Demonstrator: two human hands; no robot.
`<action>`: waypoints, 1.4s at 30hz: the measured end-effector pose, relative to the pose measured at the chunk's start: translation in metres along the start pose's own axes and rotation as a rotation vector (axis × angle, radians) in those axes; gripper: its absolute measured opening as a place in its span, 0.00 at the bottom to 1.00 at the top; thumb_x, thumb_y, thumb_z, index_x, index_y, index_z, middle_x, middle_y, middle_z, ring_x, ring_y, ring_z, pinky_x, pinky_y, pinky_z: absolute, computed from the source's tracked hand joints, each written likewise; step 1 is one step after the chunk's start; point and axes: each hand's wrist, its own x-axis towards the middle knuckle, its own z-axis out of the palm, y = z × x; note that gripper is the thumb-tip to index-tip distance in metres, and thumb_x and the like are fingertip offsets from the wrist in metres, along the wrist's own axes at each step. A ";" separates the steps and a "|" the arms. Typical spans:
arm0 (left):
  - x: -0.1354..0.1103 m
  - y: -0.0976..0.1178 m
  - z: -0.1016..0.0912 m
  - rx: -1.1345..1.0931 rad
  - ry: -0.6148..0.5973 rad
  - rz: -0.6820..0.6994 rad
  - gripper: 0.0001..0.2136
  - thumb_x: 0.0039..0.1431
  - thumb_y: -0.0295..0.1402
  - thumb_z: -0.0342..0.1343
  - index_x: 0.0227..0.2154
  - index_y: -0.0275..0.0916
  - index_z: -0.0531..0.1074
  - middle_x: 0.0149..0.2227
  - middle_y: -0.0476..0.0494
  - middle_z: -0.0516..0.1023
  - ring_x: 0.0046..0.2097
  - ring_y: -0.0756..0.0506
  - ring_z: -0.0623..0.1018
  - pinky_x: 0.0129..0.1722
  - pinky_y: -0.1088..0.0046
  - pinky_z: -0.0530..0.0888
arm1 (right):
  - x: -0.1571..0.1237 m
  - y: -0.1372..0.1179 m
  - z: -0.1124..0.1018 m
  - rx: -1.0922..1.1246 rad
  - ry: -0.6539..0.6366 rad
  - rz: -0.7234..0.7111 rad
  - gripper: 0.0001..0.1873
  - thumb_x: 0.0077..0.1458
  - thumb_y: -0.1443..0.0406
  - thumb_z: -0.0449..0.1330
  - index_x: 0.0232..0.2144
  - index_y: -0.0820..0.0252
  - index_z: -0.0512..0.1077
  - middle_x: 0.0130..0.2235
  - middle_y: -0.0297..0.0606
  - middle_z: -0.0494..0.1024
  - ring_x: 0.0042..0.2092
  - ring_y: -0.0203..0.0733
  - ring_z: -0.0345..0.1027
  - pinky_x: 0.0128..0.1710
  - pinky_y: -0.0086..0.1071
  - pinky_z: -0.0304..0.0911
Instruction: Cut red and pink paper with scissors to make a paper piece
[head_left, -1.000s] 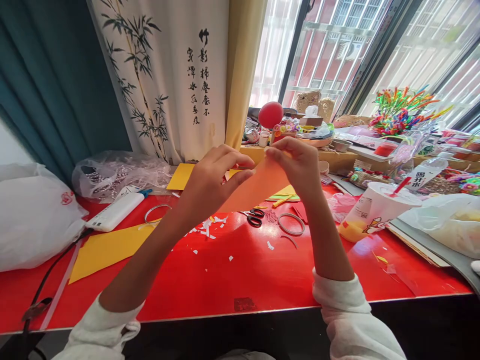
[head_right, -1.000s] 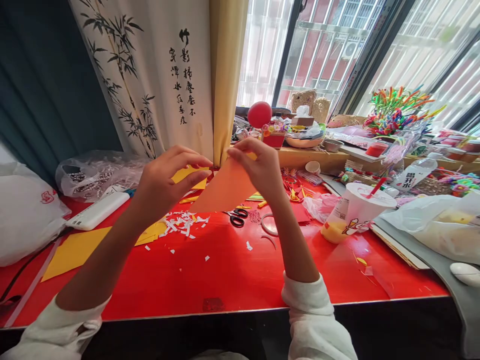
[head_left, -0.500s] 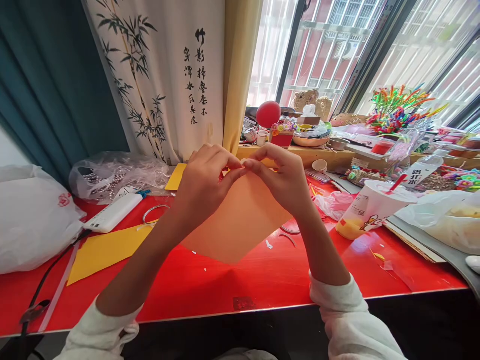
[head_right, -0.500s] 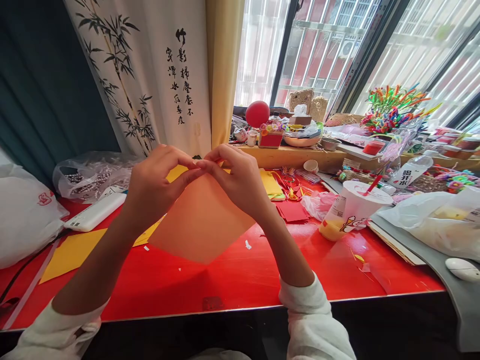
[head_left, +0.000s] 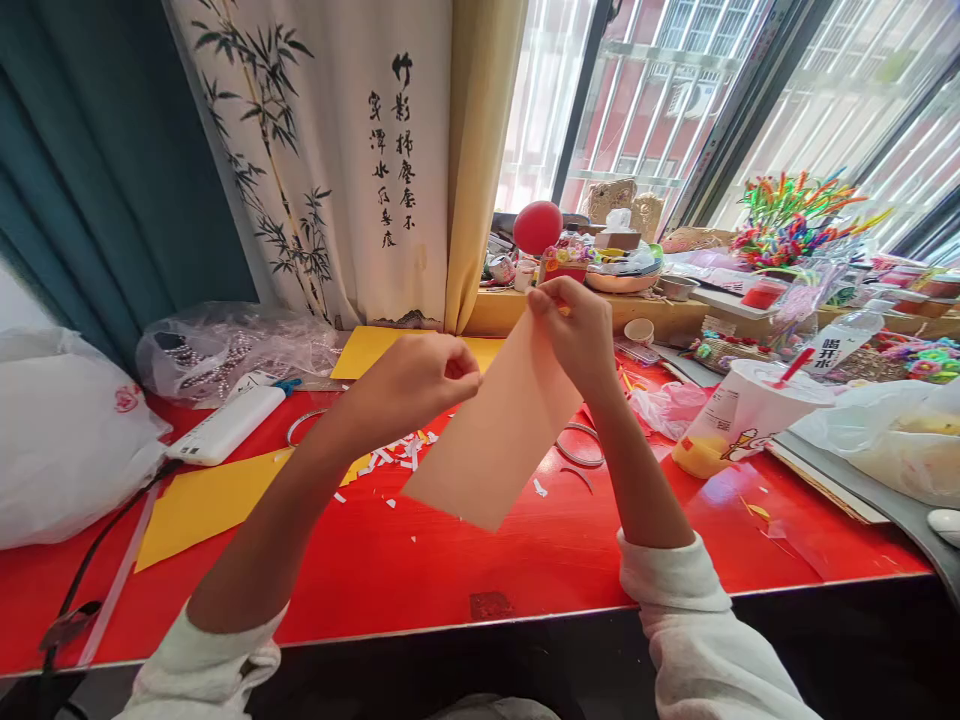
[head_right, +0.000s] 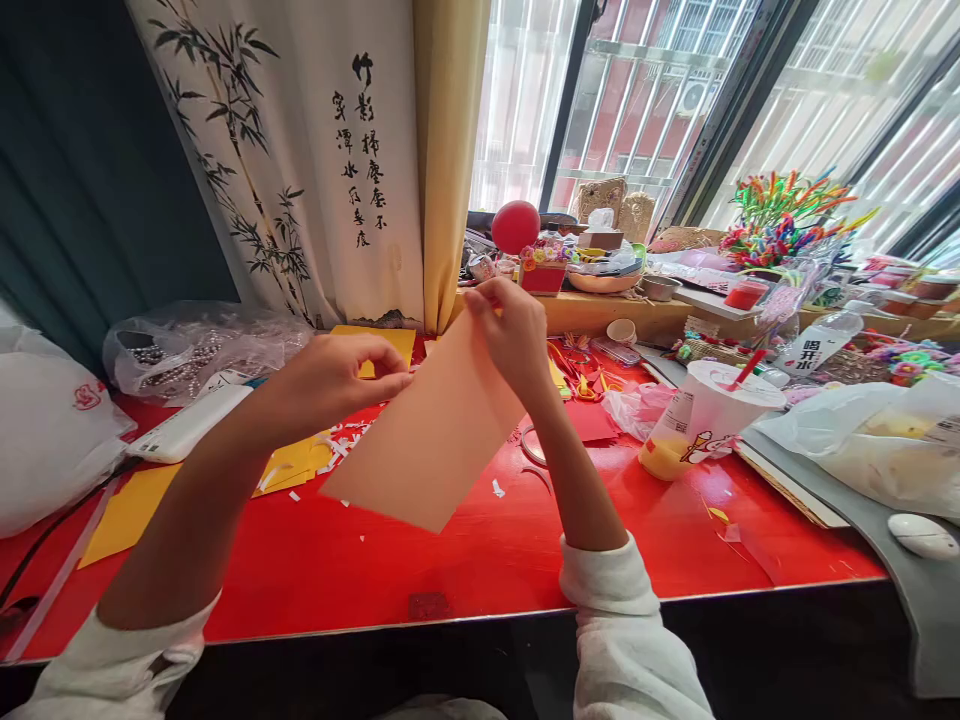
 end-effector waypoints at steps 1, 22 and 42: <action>-0.002 0.000 -0.002 -0.010 -0.097 -0.022 0.09 0.54 0.37 0.52 0.26 0.39 0.73 0.26 0.49 0.75 0.27 0.50 0.72 0.24 0.76 0.63 | 0.003 0.014 -0.002 -0.016 0.052 0.045 0.11 0.57 0.59 0.56 0.26 0.59 0.69 0.27 0.33 0.72 0.30 0.37 0.63 0.33 0.32 0.56; 0.008 0.000 0.021 0.323 0.572 0.277 0.14 0.62 0.42 0.49 0.26 0.39 0.68 0.28 0.46 0.74 0.35 0.45 0.73 0.38 0.66 0.66 | -0.023 -0.068 -0.005 0.015 -0.036 -0.357 0.11 0.60 0.61 0.55 0.25 0.56 0.67 0.28 0.33 0.73 0.33 0.39 0.64 0.39 0.35 0.60; 0.001 0.011 0.014 0.279 -0.036 0.096 0.16 0.59 0.33 0.46 0.16 0.39 0.55 0.19 0.49 0.63 0.24 0.50 0.62 0.26 0.71 0.57 | -0.005 0.032 0.028 0.220 0.021 0.120 0.19 0.57 0.50 0.53 0.25 0.58 0.65 0.25 0.31 0.65 0.30 0.36 0.60 0.32 0.31 0.55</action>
